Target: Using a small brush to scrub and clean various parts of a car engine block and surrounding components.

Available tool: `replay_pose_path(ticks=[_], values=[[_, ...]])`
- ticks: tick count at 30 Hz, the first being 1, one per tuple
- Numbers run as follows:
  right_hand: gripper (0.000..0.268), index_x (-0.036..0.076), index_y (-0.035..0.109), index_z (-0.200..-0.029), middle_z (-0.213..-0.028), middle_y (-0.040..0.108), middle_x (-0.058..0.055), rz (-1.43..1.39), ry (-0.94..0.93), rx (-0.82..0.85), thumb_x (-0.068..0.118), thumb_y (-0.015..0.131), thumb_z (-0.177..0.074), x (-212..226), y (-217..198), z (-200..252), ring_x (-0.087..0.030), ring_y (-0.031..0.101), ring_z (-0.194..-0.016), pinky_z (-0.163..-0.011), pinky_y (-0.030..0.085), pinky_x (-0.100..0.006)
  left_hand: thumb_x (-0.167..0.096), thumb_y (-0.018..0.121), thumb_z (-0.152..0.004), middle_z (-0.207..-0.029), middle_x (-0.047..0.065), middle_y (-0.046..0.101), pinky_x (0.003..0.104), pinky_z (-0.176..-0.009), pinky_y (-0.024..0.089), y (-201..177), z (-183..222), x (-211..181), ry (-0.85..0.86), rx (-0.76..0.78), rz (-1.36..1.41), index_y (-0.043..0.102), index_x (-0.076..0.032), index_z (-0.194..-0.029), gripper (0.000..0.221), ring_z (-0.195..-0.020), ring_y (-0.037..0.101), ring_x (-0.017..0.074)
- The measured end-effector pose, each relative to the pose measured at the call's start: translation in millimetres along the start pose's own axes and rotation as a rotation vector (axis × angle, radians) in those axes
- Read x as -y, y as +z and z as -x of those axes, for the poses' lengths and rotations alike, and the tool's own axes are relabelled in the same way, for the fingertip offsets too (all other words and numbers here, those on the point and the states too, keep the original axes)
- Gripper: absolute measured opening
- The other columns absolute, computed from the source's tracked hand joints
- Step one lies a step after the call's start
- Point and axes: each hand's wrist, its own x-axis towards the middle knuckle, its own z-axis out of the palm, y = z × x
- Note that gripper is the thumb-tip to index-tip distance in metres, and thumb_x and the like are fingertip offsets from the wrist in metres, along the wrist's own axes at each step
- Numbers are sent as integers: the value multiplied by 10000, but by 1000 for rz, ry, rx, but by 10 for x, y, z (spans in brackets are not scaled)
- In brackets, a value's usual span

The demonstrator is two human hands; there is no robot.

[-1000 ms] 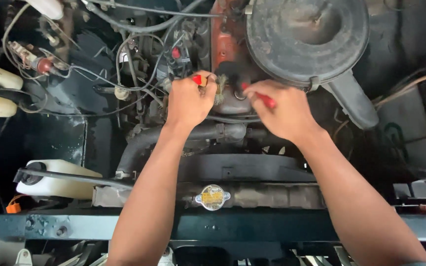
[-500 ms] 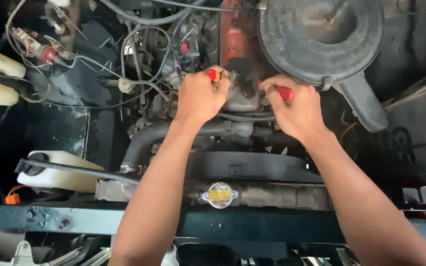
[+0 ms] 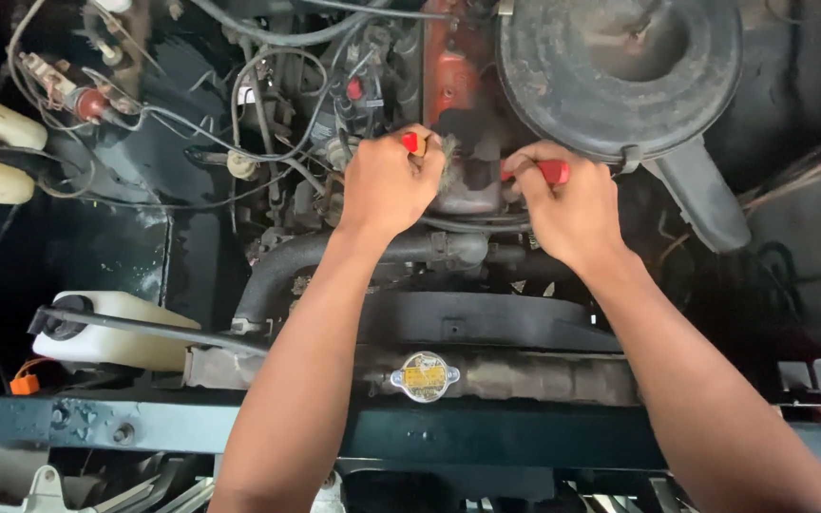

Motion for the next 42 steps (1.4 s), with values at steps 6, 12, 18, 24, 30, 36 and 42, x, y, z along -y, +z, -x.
replay_pose_path(ticks=[6, 12, 18, 24, 30, 36, 42], values=[[232, 126, 767, -1072, -620, 685, -55, -111, -60, -45, 182, 543, -1048, 171, -58, 81, -223, 688, -565, -680, 535, -364, -329, 533, -949, -567, 150, 646, 473, -553, 586, 14, 20, 15, 16, -8, 1, 743, -113, -864, 313, -601, 704, 380], [264, 126, 774, -936, -685, 719, -76, -104, 92, 129, 203, 521, -942, 199, -73, 46, -240, 653, -488, -699, 536, -390, -349, 516, -950, -560, 110, 645, 436, -528, 571, 1, -16, 25, -38, 28, 15, 739, -126, -870, 326, -573, 696, 333], [210, 201, 789, -1119, -832, 762, -61, 40, -40, -56, 231, 607, -1019, -64, 26, -13, -383, 727, -940, -866, 522, -509, -391, 518, -938, -552, 92, 639, 431, -508, 554, -12, -70, 69, -100, -8, -48, 734, -123, -863, 353, -553, 686, 314], [227, 95, 779, -1160, -1039, 781, -203, -17, -474, 218, 41, 659, -975, 168, 17, 147, -417, 745, -774, -743, 593, -528, -309, 509, -1033, -594, 175, 664, 530, -537, 576, -131, -47, -59, -6, -267, -7, 759, -82, -911, 358, -630, 694, 453], [399, 194, 776, -1186, -1161, 742, -142, 454, -562, 312, -8, 714, -848, 154, -21, 165, -369, 759, -917, -870, 609, -508, -374, 514, -1034, -673, 100, 657, 574, -627, 602, 14, -44, -1, -7, -161, -22, 741, -185, -1078, 299, -736, 731, 413], [117, 305, 762, -1027, -985, 771, 57, 385, -414, 210, 306, 650, -993, 18, 87, 129, -286, 759, -852, -792, 591, -423, -452, 512, -1015, -630, 48, 680, 569, -647, 597, 61, -64, 76, -41, -154, -69, 742, -244, -1044, 311, -724, 732, 405], [215, 259, 773, -1129, -888, 771, -75, 349, -117, 105, 348, 625, -1002, -403, 91, -21, -372, 749, -811, -794, 573, -493, -464, 515, -1005, -621, 6, 695, 550, -669, 610, 104, -97, 135, -64, -154, -89, 731, -251, -1047, 306, -714, 747, 388]])
